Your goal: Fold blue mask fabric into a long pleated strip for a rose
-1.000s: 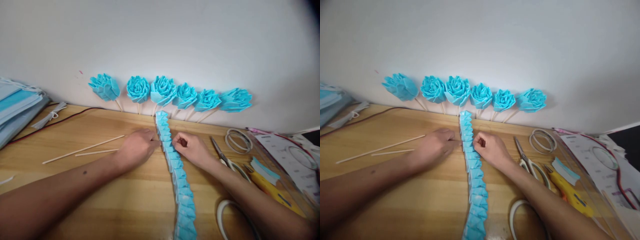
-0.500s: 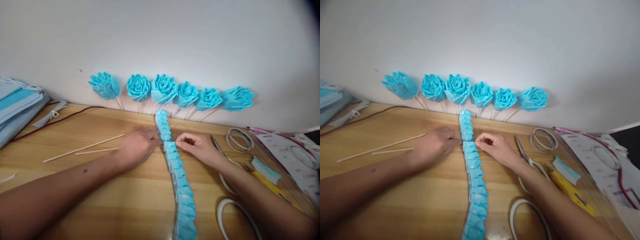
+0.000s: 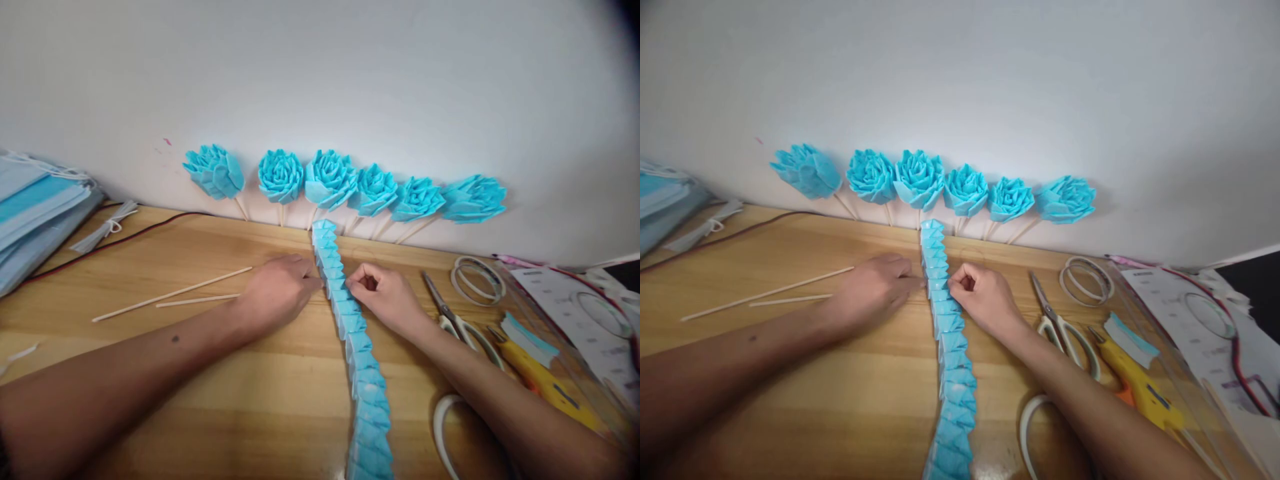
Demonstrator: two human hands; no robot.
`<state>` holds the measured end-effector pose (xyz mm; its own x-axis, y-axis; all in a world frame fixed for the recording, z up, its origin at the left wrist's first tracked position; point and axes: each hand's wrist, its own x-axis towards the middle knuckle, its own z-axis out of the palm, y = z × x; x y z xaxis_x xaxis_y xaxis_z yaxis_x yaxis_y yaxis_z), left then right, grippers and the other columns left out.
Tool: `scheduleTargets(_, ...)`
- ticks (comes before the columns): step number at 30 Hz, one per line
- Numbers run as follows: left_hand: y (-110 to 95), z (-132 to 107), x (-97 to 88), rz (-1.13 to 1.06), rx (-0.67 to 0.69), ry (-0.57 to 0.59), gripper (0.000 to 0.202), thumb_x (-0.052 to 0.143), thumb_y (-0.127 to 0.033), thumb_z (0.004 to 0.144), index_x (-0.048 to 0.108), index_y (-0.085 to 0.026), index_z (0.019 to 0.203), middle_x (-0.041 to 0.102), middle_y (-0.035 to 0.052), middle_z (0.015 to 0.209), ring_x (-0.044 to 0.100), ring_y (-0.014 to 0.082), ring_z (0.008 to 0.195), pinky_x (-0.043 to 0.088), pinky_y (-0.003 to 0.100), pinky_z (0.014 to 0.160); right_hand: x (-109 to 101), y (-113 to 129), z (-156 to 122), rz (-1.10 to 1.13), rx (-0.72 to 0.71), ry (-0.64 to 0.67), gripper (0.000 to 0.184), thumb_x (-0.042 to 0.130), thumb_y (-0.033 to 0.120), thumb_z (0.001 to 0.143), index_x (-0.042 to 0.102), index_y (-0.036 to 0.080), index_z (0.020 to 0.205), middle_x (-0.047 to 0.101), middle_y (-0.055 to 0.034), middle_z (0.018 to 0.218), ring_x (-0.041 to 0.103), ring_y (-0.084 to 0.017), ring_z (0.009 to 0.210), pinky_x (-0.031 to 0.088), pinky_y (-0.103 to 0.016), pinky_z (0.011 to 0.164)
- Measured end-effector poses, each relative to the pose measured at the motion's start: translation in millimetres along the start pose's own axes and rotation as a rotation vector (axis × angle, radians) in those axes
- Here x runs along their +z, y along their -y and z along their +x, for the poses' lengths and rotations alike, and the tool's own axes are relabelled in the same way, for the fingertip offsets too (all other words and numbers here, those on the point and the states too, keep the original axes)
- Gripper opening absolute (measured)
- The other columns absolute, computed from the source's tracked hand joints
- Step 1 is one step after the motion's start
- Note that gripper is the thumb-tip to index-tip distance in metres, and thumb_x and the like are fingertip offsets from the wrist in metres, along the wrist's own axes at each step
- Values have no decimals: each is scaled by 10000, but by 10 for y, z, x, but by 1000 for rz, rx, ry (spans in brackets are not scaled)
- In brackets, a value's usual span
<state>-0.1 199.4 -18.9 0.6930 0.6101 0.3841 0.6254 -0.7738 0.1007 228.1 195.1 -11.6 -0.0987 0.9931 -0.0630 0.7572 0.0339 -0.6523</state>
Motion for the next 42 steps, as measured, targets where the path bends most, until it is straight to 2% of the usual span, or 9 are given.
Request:
scheduleTargets(5, -7, -5, -9, -87, 46, -161, 322, 402, -145, 982, 716, -151, 907, 671, 62, 795, 565, 175, 730, 424, 302, 649, 30, 46, -8, -39, 20, -16, 109, 590, 285, 729, 631, 213, 658, 655, 29, 622, 543, -121, 569, 374, -251, 574)
scheduleTargets(10, -13, 29, 65, -90, -25, -49, 318, 440, -266, 1020, 737, -179, 945, 659, 45, 785, 581, 183, 758, 401, 296, 632, 1, 38, 8, -73, -11, -9, 129, 598, 290, 758, 643, 206, 671, 667, 26, 628, 561, -128, 573, 373, -256, 571)
scheduleTargets(15, -34, 76, 63, -231, -276, 52, 303, 520, -369, 999, 697, -170, 856, 648, 18, 786, 587, 161, 759, 419, 276, 684, -167, -38, -55, -60, -257, -36, 258, 510, 311, 916, 741, 198, 915, 739, -20, 808, 635, -153, 688, 451, -267, 632)
scheduleTargets(18, -32, 82, 51, -228, -271, 67, 308, 498, -367, 1009, 697, -171, 878, 647, 23, 797, 583, 163, 774, 423, 278, 724, -199, -41, -106, -253, -547, -126, 300, 500, 195, 933, 737, 223, 1115, 728, -59, 977, 637, -176, 843, 472, -290, 717)
scheduleTargets(21, -13, 67, 50, -145, -183, 83, 337, 451, -354, 1027, 713, -171, 920, 651, 39, 825, 588, 179, 812, 419, 292, 744, -144, -32, -102, -510, -742, -90, 329, 516, 132, 927, 749, 264, 1118, 699, -74, 1015, 588, -204, 923, 439, -296, 697)
scheduleTargets(29, 36, 34, 65, 4, -62, 122, 372, 392, -320, 1042, 741, -191, 1056, 674, 68, 909, 597, 210, 910, 407, 307, 762, -41, -138, -43, -530, -596, -7, 335, 478, 184, 986, 771, 324, 1067, 656, -52, 925, 552, -208, 907, 387, -298, 688)
scheduleTargets(35, 22, -14, 77, 45, -29, 94, 338, 404, -305, 1036, 731, -247, 1097, 685, 63, 910, 609, 224, 896, 401, 319, 773, 31, 0, -125, -475, -460, -4, 291, 485, 223, 980, 769, 276, 1011, 688, -52, 971, 590, -208, 980, 422, -291, 713)
scheduleTargets(39, -27, -13, 8, 116, -66, 170, 387, 366, -321, 1041, 723, -204, 1133, 679, 102, 887, 636, 243, 874, 422, 341, 776, -230, 54, -193, -308, -403, 1, 306, 507, 168, 919, 769, 266, 1041, 709, -40, 1090, 621, -201, 1060, 477, -323, 890)
scheduleTargets(42, -65, 27, -36, 35, -132, 250, 397, 376, -283, 1026, 735, -164, 1144, 693, 151, 928, 658, 278, 922, 452, 387, 829, -577, 103, -402, -203, -390, -185, 477, 416, 69, 873, 756, 267, 1143, 697, -48, 1186, 640, -205, 1076, 482, -353, 946)
